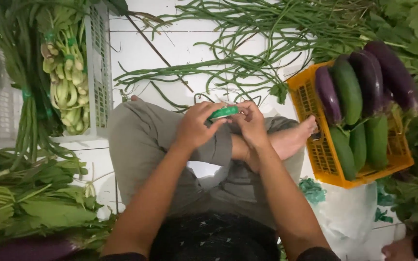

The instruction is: Bundling long beans together using green tape while sitting on the floor.

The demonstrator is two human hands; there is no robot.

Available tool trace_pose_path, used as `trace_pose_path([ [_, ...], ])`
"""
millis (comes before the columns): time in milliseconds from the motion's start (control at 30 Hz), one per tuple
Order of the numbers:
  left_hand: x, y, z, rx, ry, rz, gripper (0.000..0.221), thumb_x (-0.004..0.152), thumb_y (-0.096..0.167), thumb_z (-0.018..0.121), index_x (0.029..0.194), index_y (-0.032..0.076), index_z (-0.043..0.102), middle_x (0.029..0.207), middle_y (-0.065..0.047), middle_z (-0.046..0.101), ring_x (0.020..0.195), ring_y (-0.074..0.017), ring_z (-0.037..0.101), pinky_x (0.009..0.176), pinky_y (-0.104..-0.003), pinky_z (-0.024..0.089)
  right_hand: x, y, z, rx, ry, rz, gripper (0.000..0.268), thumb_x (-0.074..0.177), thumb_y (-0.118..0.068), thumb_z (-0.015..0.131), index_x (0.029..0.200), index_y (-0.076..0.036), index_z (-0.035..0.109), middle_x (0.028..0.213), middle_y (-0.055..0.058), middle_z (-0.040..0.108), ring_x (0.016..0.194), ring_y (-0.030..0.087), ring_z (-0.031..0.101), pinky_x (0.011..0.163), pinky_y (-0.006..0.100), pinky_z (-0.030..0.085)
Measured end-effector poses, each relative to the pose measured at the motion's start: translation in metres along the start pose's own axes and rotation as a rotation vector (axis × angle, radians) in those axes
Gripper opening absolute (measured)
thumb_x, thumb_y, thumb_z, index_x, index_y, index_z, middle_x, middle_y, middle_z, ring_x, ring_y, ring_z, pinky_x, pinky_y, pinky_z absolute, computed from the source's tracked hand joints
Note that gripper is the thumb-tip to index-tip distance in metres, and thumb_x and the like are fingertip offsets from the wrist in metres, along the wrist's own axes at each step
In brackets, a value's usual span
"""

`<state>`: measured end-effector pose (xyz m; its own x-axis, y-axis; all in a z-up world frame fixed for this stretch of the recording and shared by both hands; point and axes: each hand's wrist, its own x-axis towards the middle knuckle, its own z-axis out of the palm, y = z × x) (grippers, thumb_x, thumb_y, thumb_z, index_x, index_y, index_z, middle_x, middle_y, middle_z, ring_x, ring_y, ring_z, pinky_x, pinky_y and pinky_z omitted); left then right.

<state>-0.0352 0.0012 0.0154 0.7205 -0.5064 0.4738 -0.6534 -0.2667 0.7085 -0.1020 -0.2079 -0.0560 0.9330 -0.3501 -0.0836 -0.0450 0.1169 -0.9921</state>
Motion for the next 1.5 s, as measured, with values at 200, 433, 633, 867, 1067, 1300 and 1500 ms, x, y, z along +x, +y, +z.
trace_pose_path([
  [200,0.001,0.009,-0.002,0.080,-0.023,0.074,0.030,0.095,0.026,0.075,0.124,0.023,0.070,0.093,-0.002,0.072,0.085,-0.0250,0.073,0.076,-0.037,0.057,-0.002,-0.007,0.004,-0.014,0.000,0.033,0.030,0.092,0.011,0.063,0.121,0.001,0.058,0.107,0.017,0.071,0.092,0.021,0.073,0.079,0.037,0.065],
  [433,-0.005,0.009,-0.004,0.081,0.018,0.022,0.026,0.091,0.024,0.080,0.115,0.017,0.072,0.096,-0.004,0.077,0.089,-0.0238,0.075,0.079,-0.035,0.060,-0.003,-0.011,0.007,-0.013,-0.009,0.062,0.033,0.092,0.012,0.064,0.123,0.002,0.061,0.107,0.019,0.072,0.093,0.022,0.074,0.079,0.039,0.066],
  [633,-0.003,0.015,-0.011,0.081,-0.030,-0.041,0.022,0.089,0.024,0.081,0.106,0.017,0.069,0.076,-0.006,0.073,0.070,-0.0245,0.073,0.065,-0.034,0.058,-0.001,-0.013,0.004,-0.100,-0.040,0.087,0.031,0.093,0.009,0.065,0.123,0.001,0.061,0.108,0.018,0.073,0.091,0.021,0.074,0.075,0.036,0.065],
  [867,-0.002,0.007,0.002,0.294,-0.033,0.043,0.024,0.089,0.032,0.081,0.105,0.021,0.067,0.067,-0.001,0.069,0.061,-0.0155,0.070,0.058,-0.027,0.055,0.000,-0.006,0.006,-0.044,-0.030,0.128,0.035,0.091,0.009,0.064,0.125,0.001,0.058,0.108,0.020,0.071,0.089,0.024,0.074,0.078,0.039,0.067],
  [1067,-0.001,-0.003,0.010,0.300,-0.012,0.068,0.019,0.091,0.024,0.079,0.103,0.017,0.066,0.058,-0.005,0.062,0.051,-0.0173,0.064,0.052,-0.026,0.053,0.000,-0.013,0.008,-0.083,-0.033,0.153,0.030,0.094,0.007,0.063,0.124,0.003,0.058,0.106,0.017,0.070,0.090,0.022,0.074,0.078,0.039,0.068],
  [1300,0.000,-0.006,0.010,0.188,-0.041,-0.030,0.019,0.090,0.025,0.079,0.098,0.017,0.064,0.056,-0.004,0.061,0.049,-0.0189,0.064,0.050,-0.030,0.052,0.002,-0.009,0.008,-0.106,-0.034,0.137,0.029,0.096,0.004,0.067,0.124,0.004,0.058,0.103,0.021,0.068,0.088,0.025,0.074,0.075,0.041,0.069],
  [1500,-0.005,-0.007,0.012,0.166,0.000,-0.052,0.028,0.089,0.029,0.081,0.089,0.015,0.056,0.053,-0.005,0.059,0.046,-0.0209,0.063,0.048,-0.029,0.051,-0.002,-0.019,0.011,-0.133,-0.048,0.149,0.027,0.097,0.003,0.065,0.123,0.004,0.058,0.103,0.021,0.067,0.090,0.026,0.073,0.077,0.043,0.068],
])
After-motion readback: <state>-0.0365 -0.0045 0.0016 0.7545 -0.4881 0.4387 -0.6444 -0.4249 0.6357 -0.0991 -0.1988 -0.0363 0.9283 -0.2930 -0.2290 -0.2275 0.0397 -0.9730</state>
